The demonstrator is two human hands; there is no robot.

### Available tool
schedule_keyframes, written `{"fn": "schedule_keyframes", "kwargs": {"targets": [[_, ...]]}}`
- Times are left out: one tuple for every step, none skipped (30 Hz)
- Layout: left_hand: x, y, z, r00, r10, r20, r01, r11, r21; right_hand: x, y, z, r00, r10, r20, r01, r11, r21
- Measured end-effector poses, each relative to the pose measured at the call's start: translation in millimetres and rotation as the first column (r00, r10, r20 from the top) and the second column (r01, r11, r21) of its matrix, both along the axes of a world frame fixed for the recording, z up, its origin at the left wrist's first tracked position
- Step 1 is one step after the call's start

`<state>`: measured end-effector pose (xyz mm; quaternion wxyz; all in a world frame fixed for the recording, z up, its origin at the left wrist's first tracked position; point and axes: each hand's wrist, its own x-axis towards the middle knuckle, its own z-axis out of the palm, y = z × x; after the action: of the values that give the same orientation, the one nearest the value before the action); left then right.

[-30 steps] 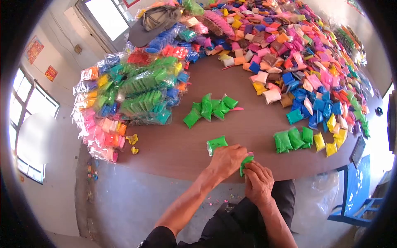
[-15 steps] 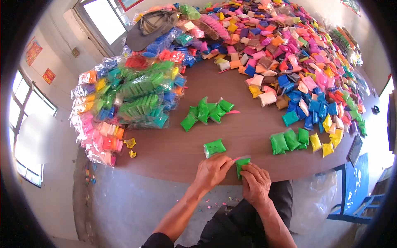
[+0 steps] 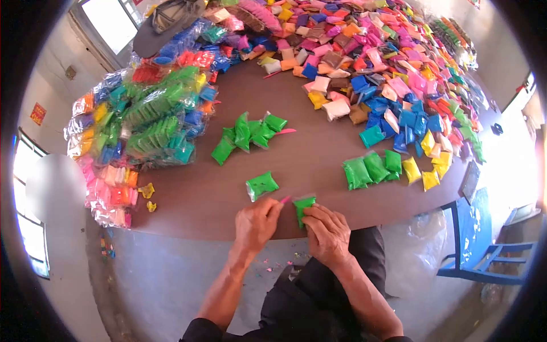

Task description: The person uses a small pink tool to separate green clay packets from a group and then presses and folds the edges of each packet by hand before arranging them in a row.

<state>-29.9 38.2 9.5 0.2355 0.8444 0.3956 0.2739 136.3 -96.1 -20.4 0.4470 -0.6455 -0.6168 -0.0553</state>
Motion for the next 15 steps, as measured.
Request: {"fn": "schedule_keyframes", "kwargs": {"targets": [[-2, 2, -2, 1.000, 0.024, 0.004, -0.024, 0.999, 0.036, 0, 0, -1, 1.000, 0.001, -0.004, -0.001, 1.000, 0.003], [-5, 2, -1, 0.999, 0.029, 0.038, -0.030, 0.999, 0.021, 0, -1, -1, 1.000, 0.001, -0.006, -0.001, 1.000, 0.004], [-5, 0, 3, 0.997, 0.031, 0.077, -0.032, 0.999, 0.006, 0, -2, -2, 1.000, -0.002, -0.012, 0.002, 1.000, 0.002], [-5, -1, 4, 0.993, 0.032, 0.118, -0.031, 0.999, -0.012, 0, -1, -3, 1.000, -0.003, -0.029, 0.003, 1.000, 0.003], [-7, -2, 0, 0.992, 0.047, 0.121, -0.043, 0.999, -0.033, -1, -1, -3, 0.999, -0.005, -0.048, 0.005, 1.000, 0.003], [-9, -4, -5, 0.990, 0.062, 0.128, -0.057, 0.998, -0.036, -1, -1, -3, 0.998, -0.005, -0.069, 0.005, 1.000, 0.005], [-12, -5, -11, 0.988, 0.077, 0.134, -0.073, 0.997, -0.038, -1, -2, 3, 0.995, -0.005, -0.096, 0.004, 1.000, -0.009], [-13, -5, -17, 0.986, 0.094, 0.140, -0.089, 0.995, -0.039, 0, -1, 5, 0.988, -0.013, -0.151, 0.015, 1.000, 0.011], [-12, -6, -22, 0.978, 0.103, 0.184, -0.104, 0.995, 0.000, 0, -1, 7, 0.978, -0.020, -0.206, 0.027, 0.999, 0.029], [-12, -6, -26, 0.977, 0.105, 0.187, -0.110, 0.994, 0.015, 1, -1, 11, 0.965, -0.024, -0.260, 0.038, 0.998, 0.047], [-11, -7, -26, 0.976, 0.110, 0.190, -0.118, 0.992, 0.032, 5, -3, 18, 0.948, -0.023, -0.317, 0.042, 0.998, 0.054], [-10, -8, -26, 0.974, 0.116, 0.193, -0.128, 0.991, 0.050, 11, -4, 27, 0.948, -0.032, -0.316, 0.056, 0.996, 0.068], [-9, -9, -25, 0.971, 0.105, 0.215, -0.120, 0.991, 0.058, 19, -6, 34, 0.948, -0.040, -0.316, 0.070, 0.994, 0.085], [-9, -9, -23, 0.973, 0.098, 0.210, -0.113, 0.992, 0.062, 26, -9, 41, 0.947, -0.049, -0.318, 0.086, 0.991, 0.101], [-10, -9, -22, 0.975, 0.089, 0.205, -0.105, 0.992, 0.066, 33, -14, 48, 0.945, -0.091, -0.315, 0.124, 0.988, 0.088]]}}
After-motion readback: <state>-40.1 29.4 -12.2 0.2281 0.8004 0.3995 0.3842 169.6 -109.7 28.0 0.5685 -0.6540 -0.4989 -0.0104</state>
